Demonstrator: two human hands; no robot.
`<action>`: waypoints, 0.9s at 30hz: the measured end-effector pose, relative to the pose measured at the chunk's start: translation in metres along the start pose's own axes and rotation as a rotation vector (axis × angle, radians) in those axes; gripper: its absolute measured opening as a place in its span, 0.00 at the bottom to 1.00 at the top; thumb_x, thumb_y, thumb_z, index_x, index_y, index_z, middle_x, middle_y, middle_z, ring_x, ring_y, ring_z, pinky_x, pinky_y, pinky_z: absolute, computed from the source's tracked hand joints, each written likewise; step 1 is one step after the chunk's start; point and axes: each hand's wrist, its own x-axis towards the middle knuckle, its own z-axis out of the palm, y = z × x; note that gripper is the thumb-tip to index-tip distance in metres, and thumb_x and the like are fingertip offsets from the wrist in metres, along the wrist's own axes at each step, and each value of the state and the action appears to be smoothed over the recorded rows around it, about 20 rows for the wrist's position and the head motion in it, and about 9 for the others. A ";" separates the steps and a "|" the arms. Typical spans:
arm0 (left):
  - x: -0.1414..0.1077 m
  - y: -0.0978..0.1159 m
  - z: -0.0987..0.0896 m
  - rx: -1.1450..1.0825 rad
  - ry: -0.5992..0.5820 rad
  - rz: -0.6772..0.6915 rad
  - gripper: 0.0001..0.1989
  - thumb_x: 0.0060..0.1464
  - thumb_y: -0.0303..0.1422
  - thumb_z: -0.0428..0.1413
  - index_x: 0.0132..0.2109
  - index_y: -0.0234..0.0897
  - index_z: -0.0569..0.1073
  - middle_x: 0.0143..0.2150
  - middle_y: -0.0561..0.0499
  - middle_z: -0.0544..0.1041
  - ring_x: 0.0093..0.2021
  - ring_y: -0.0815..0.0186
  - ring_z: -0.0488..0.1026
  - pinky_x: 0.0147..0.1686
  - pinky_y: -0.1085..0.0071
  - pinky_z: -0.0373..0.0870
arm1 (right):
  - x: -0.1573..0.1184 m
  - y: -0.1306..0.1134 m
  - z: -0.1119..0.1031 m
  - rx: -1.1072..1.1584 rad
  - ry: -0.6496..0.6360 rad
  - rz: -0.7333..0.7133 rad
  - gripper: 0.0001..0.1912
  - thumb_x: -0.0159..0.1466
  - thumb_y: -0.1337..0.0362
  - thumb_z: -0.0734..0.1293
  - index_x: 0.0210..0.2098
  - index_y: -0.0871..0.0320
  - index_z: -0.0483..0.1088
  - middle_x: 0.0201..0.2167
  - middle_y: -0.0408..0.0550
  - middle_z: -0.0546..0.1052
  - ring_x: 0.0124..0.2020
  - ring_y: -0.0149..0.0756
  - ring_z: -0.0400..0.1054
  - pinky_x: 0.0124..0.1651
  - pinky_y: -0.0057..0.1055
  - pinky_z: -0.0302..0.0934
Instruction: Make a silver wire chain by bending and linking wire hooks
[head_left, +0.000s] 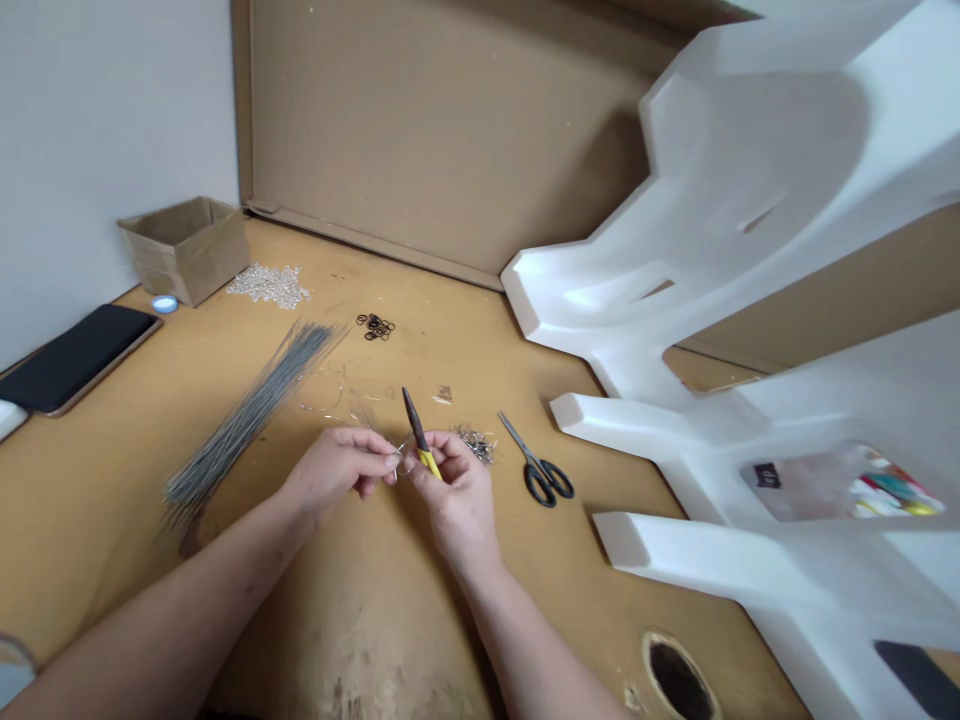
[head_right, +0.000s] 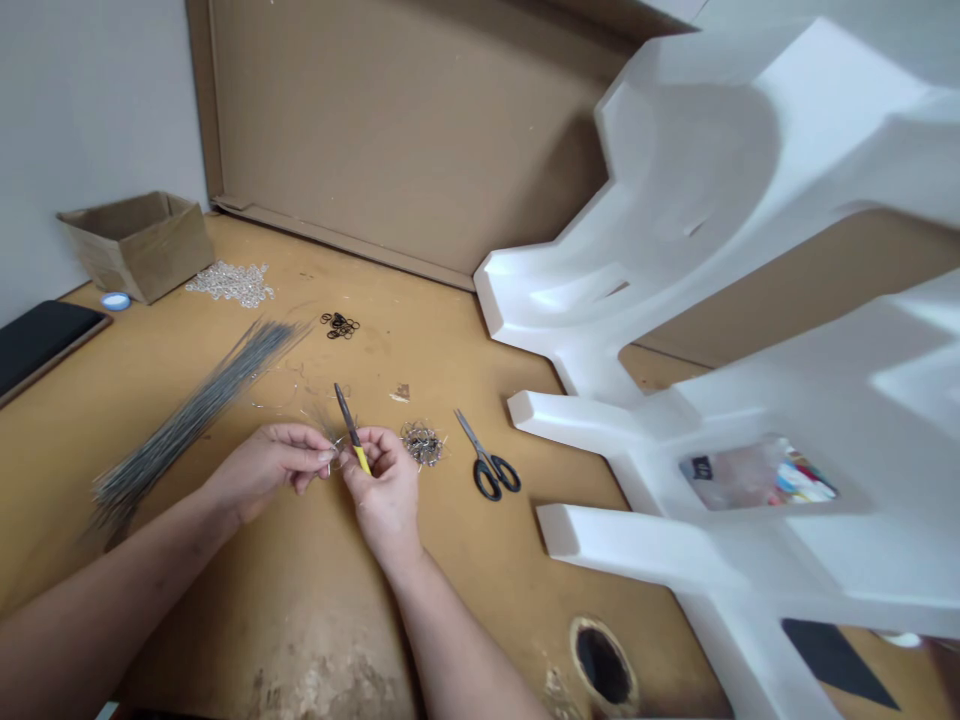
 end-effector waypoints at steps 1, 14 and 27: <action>0.000 0.000 0.000 -0.001 -0.001 -0.005 0.05 0.34 0.31 0.58 0.20 0.33 0.71 0.18 0.53 0.71 0.15 0.76 0.59 0.19 0.75 0.54 | 0.000 0.000 -0.001 -0.005 0.010 0.002 0.10 0.46 0.67 0.70 0.25 0.57 0.64 0.19 0.37 0.69 0.20 0.27 0.62 0.28 0.26 0.57; 0.001 0.005 -0.004 -0.059 0.006 0.004 0.06 0.33 0.32 0.59 0.22 0.33 0.72 0.17 0.54 0.70 0.15 0.77 0.59 0.19 0.76 0.54 | 0.001 -0.001 -0.002 -0.063 0.098 -0.031 0.08 0.46 0.68 0.69 0.26 0.57 0.65 0.21 0.39 0.70 0.24 0.28 0.63 0.29 0.26 0.58; -0.001 0.004 -0.002 -0.026 -0.040 -0.013 0.06 0.33 0.31 0.59 0.21 0.33 0.71 0.17 0.53 0.70 0.16 0.76 0.59 0.20 0.75 0.54 | -0.001 0.002 0.002 -0.167 0.117 -0.107 0.09 0.46 0.70 0.67 0.27 0.56 0.64 0.22 0.41 0.71 0.25 0.30 0.66 0.30 0.27 0.61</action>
